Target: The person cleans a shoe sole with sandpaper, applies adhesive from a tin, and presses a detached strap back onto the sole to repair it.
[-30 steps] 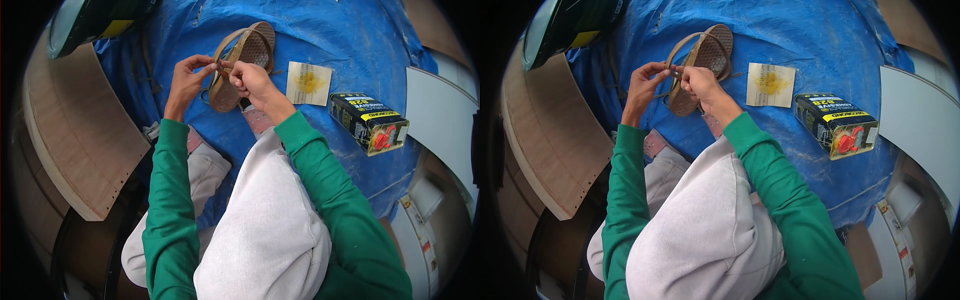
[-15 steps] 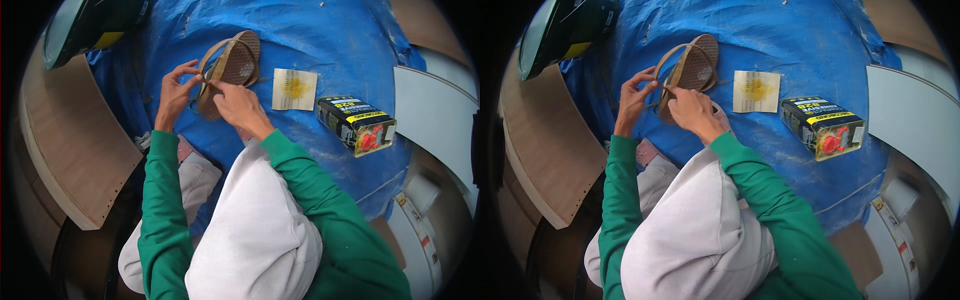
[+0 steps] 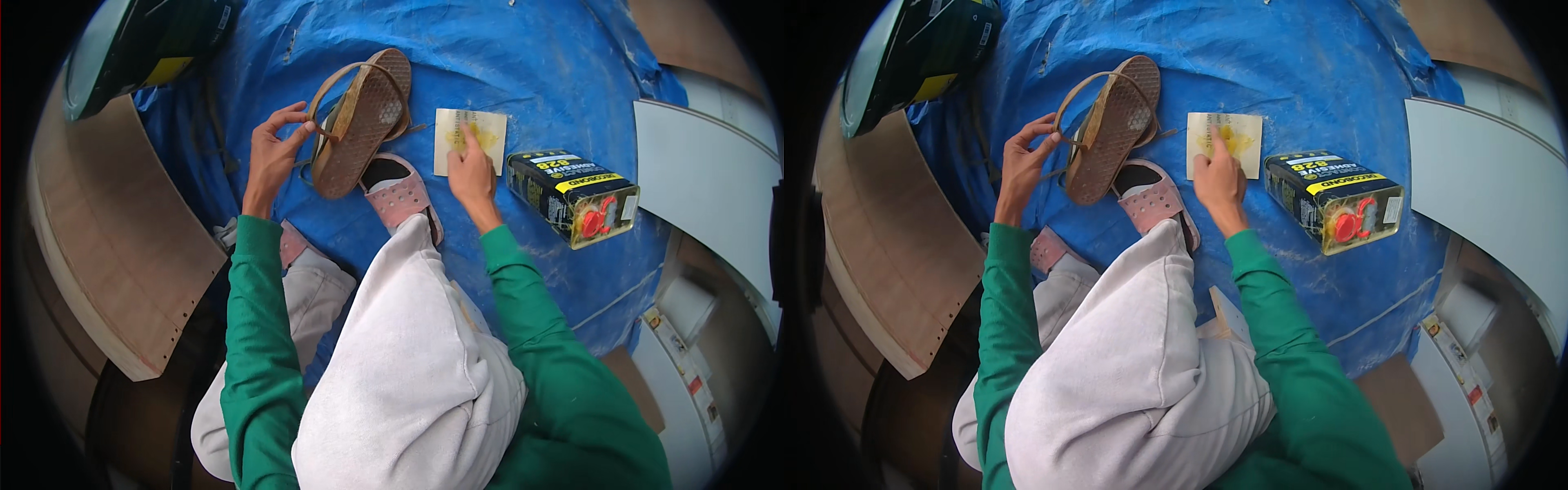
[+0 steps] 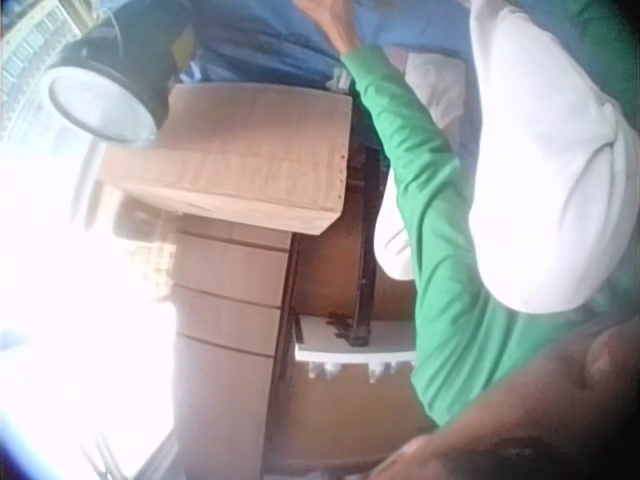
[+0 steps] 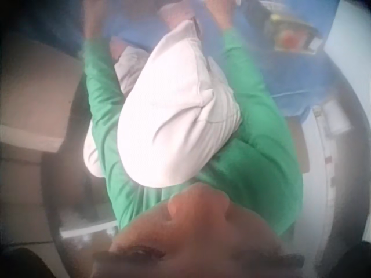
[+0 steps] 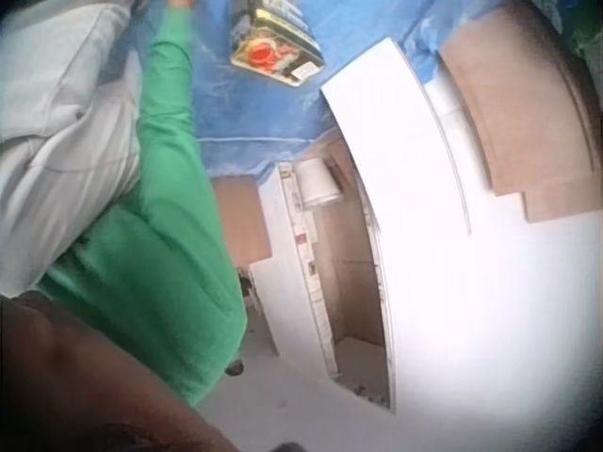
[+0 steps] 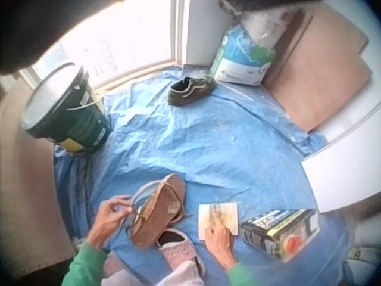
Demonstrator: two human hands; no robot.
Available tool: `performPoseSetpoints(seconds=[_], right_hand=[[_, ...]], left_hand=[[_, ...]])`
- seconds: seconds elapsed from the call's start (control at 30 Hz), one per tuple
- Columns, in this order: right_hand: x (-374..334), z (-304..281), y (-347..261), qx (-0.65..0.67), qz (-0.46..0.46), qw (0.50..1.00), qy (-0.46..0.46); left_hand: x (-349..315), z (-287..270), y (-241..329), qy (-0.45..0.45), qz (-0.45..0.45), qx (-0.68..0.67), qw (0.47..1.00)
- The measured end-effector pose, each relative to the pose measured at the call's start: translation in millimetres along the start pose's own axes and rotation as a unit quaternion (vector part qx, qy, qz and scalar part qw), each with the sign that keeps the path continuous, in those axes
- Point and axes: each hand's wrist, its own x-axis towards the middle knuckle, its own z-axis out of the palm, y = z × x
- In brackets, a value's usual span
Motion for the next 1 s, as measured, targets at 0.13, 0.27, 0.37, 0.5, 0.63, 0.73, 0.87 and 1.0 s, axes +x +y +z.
performPoseSetpoints(seconds=[0.13,0.27,0.37,0.5,0.63,0.73,0.87,1.0], right_hand=[[11,4,32,-0.113,0.024,0.993,-0.039],[4,4,31,-0.124,0.013,0.988,-0.086],[-4,-2,41,-0.090,0.002,0.990,-0.109],[-12,-5,37,-0.105,0.012,0.985,-0.132],[-20,10,50,-0.115,-0.054,0.987,-0.101],[-12,3,60,0.225,0.058,0.947,-0.222],[-20,-37,39,0.577,0.191,0.762,-0.226],[-29,-65,30,0.587,0.166,0.760,-0.225]], left_hand=[[-4,1,0,0.015,-0.013,0.007,1.000],[-5,-5,-5,0.021,-0.009,0.011,1.000],[-7,-4,-5,0.028,-0.011,0.011,0.999],[-9,-7,-6,0.038,-0.010,0.027,0.999],[-7,-3,-5,0.036,-0.012,0.028,0.999],[-5,0,-3,0.036,-0.015,0.024,0.999],[-8,-5,-6,0.037,-0.014,0.022,0.999],[-9,-10,-6,0.038,-0.016,0.046,0.998]])
